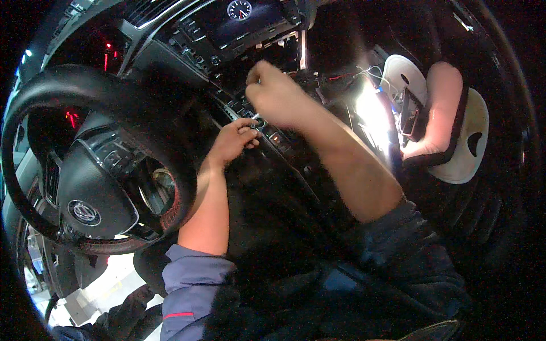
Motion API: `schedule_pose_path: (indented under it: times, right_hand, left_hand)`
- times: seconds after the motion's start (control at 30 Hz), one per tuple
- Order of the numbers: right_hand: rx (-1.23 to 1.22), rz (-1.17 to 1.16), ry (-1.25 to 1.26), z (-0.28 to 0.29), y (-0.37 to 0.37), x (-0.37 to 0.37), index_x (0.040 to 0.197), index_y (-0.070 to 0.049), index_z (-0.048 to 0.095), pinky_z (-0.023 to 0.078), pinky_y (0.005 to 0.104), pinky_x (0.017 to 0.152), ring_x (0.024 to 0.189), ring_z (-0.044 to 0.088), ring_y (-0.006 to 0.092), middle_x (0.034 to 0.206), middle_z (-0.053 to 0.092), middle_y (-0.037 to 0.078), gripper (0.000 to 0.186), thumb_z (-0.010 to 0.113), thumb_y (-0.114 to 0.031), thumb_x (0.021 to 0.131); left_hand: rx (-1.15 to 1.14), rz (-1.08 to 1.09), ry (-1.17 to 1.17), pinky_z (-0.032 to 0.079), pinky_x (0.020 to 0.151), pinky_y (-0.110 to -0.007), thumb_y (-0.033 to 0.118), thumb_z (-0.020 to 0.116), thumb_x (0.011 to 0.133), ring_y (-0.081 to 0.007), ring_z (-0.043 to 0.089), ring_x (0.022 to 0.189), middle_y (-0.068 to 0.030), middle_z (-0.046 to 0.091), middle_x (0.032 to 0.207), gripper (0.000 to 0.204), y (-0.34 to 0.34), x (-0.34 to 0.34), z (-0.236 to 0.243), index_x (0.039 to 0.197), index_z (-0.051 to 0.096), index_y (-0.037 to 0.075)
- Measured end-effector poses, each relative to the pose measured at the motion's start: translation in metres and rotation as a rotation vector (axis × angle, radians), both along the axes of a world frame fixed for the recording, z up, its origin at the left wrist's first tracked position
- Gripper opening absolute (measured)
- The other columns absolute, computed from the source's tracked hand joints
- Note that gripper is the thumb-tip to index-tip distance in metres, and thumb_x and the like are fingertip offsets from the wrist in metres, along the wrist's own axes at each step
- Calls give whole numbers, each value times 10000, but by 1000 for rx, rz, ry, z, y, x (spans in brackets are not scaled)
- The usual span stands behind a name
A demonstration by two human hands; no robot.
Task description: The person sits in the driver's seat of a car and works on the center console area. They receive a small cylindrical object from another person, then use a flashlight and a screwdriver to manipulate components and wires inside the dashboard.
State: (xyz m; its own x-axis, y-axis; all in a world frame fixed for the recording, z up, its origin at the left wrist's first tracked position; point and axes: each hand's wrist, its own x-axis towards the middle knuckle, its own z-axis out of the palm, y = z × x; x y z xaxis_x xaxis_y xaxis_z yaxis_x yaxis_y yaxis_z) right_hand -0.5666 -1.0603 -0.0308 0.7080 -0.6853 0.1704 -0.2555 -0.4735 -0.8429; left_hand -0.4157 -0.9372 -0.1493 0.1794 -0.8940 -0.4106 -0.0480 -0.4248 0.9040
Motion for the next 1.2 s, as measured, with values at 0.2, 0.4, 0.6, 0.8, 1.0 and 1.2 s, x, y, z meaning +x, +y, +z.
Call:
schedule_pose_path:
  times: [0.2,0.4,0.6,0.8,1.0,1.2]
  right_hand:
    - [631,217,-119,-1,-63,-30,1264,34,638,567,355,850,1025,689,250,1060,734,146,437,677,-58,839]
    - [852,143,-151,-7,-88,-30,1225,-30,695,513,313,693,852,649,139,1050,743,49,359,751,-185,906]
    - [1327,295,-501,-6,-39,-17,1169,-4,694,509,355,729,795,611,165,886,710,51,289,640,-197,960]
    - [1259,36,-380,-29,101,12,1235,-44,595,464,335,506,593,572,182,817,578,45,280,523,-198,1013]
    - [1147,-352,-567,-118,77,16,1187,-18,574,447,309,506,593,570,169,907,611,87,276,448,-148,979]
    - [1346,-302,-871,-160,38,7,1198,-16,562,423,329,580,681,531,204,937,609,111,317,528,-195,939]
  left_hand:
    - [-5,75,79,538,740,-282,130,614,999,-155,681,810,-111,729,991,336,-3,-1,-3,1281,570,-47]
    - [-40,102,-1,555,754,-298,108,607,1005,-164,684,798,-107,725,946,304,-4,-1,0,1270,574,-37]
    - [-166,131,80,532,731,-273,86,611,995,-147,666,767,-106,728,917,303,1,5,-29,1260,572,-55]
    - [-373,164,442,536,818,-285,175,679,896,-176,671,928,-95,683,1094,515,20,12,-33,1337,524,-39]
    - [-72,103,123,521,686,-254,58,588,1003,-109,656,749,-49,716,932,276,5,9,-8,1267,613,-21]
    - [-62,173,9,510,702,-247,68,666,964,-97,641,746,-51,711,881,340,2,4,-10,1278,612,-51]
